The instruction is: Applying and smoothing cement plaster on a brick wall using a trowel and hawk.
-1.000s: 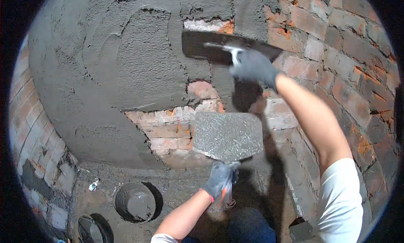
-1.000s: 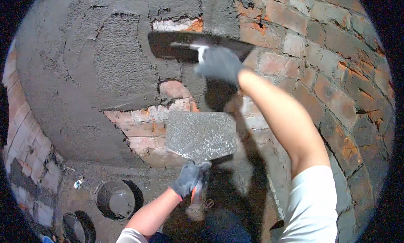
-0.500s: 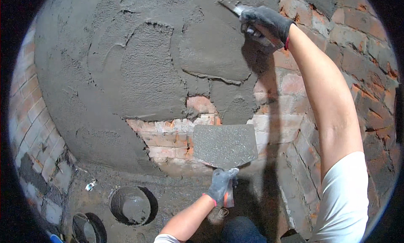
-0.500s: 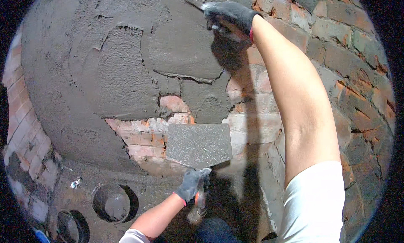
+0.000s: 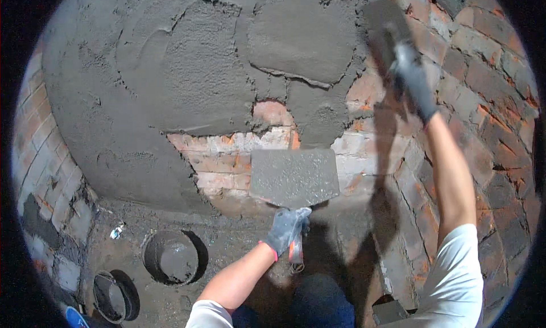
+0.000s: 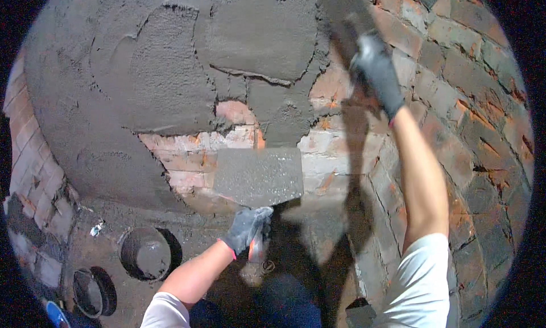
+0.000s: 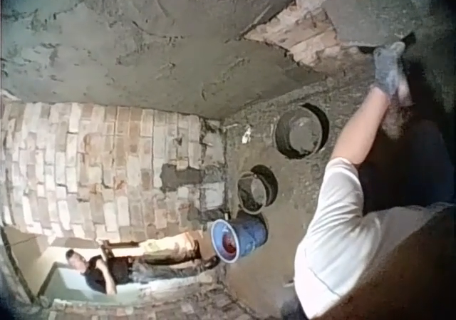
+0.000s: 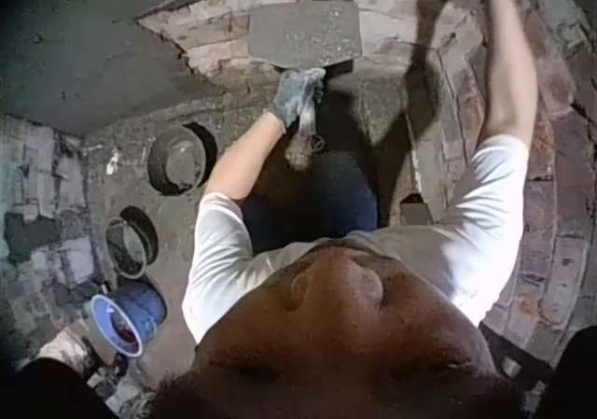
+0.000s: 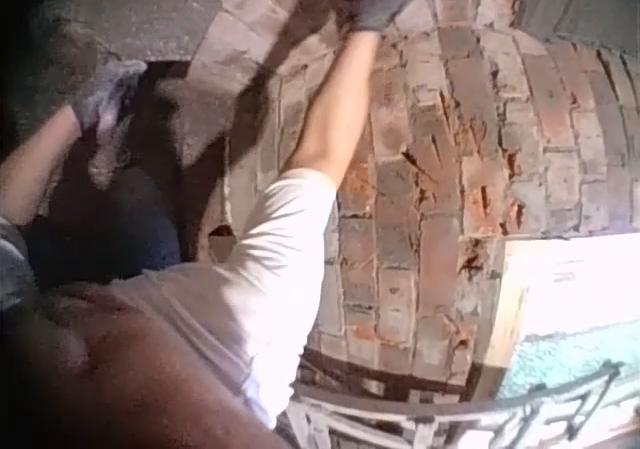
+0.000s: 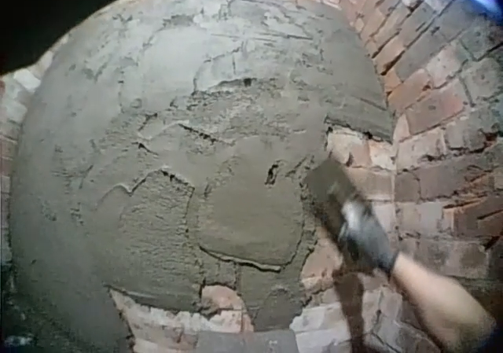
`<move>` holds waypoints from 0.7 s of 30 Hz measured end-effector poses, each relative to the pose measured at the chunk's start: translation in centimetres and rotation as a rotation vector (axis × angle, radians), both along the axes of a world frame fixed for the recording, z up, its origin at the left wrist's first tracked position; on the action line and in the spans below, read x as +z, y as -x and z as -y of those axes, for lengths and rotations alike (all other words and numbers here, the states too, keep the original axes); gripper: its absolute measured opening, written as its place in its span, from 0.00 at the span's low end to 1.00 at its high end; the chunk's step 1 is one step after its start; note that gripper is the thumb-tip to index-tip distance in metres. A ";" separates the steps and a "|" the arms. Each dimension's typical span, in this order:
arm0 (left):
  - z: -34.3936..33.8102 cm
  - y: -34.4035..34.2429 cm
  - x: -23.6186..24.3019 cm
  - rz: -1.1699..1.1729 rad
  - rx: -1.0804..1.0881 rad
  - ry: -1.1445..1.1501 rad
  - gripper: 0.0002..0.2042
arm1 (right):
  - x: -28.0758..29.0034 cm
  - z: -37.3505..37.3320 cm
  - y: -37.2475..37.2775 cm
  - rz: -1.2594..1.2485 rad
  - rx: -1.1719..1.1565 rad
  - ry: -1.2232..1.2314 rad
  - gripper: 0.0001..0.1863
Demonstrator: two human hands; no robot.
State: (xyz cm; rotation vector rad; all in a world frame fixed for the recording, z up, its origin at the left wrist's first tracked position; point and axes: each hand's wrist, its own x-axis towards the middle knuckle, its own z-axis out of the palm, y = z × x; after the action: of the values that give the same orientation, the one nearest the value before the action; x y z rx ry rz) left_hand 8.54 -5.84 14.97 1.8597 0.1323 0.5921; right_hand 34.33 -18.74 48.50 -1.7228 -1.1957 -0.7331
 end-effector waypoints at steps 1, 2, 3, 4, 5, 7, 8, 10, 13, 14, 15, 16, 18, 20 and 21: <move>1.2 0.2 2.7 -0.285 0.010 0.550 0.11 | -2.4 -0.6 -0.1 0.721 -0.253 -0.002 0.15; 1.1 -0.2 2.3 -0.275 0.000 0.528 0.11 | -4.5 -0.8 -2.8 0.817 -0.422 0.291 0.16; 0.7 0.1 0.5 -0.248 -0.015 0.614 0.11 | -4.9 -2.1 0.3 0.271 -0.315 0.607 0.18; 0.9 0.0 0.6 -0.220 -0.056 0.694 0.12 | -4.4 -2.6 1.3 0.492 -0.299 0.607 0.20; 1.2 0.3 0.8 -0.264 -0.058 0.784 0.10 | -3.5 -3.1 1.1 0.472 -0.277 0.563 0.21; 1.4 0.7 0.4 -0.265 -0.099 0.858 0.10 | 0.9 -3.6 1.1 0.447 -0.386 0.573 0.22; 1.3 1.3 0.3 -0.273 -0.116 0.958 0.09 | 3.5 -4.0 1.7 0.435 -0.500 0.627 0.24; 1.5 1.7 -0.2 -0.272 -0.173 0.944 0.08 | 7.5 -3.0 0.3 0.195 -0.252 0.567 0.21; 1.5 0.9 -1.5 -0.283 -0.221 0.971 0.08 | 9.1 -3.5 -2.4 0.311 -0.104 0.452 0.12; 1.5 1.5 -1.3 -0.280 -0.201 0.956 0.08 | 9.1 -3.4 -0.7 -0.218 0.072 0.292 0.09; 1.7 1.6 -1.0 -0.284 -0.210 0.931 0.09 | 9.7 -1.8 -0.7 0.701 -0.161 0.604 0.08; 1.4 1.9 -1.0 -0.290 -0.208 0.948 0.09 | 9.5 -0.9 -0.2 0.887 -0.197 0.632 0.10; 0.2 2.9 -1.4 -0.281 -0.164 0.964 0.08 | 6.6 -1.6 -3.2 -0.217 0.246 0.165 0.10; -1.9 5.1 -1.9 -0.241 -0.158 1.143 0.08 | 3.1 -1.0 -4.9 -0.285 0.291 0.036 0.10; -2.7 6.2 -2.2 -0.234 -0.103 1.213 0.08 | 3.2 0.9 -7.9 -0.805 0.673 0.256 0.10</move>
State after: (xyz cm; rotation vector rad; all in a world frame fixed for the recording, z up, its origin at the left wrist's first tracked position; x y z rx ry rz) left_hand 2.36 -3.16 12.73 0.7313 0.4366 0.1214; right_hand 42.22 -19.64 51.68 -1.4259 -1.1764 0.5002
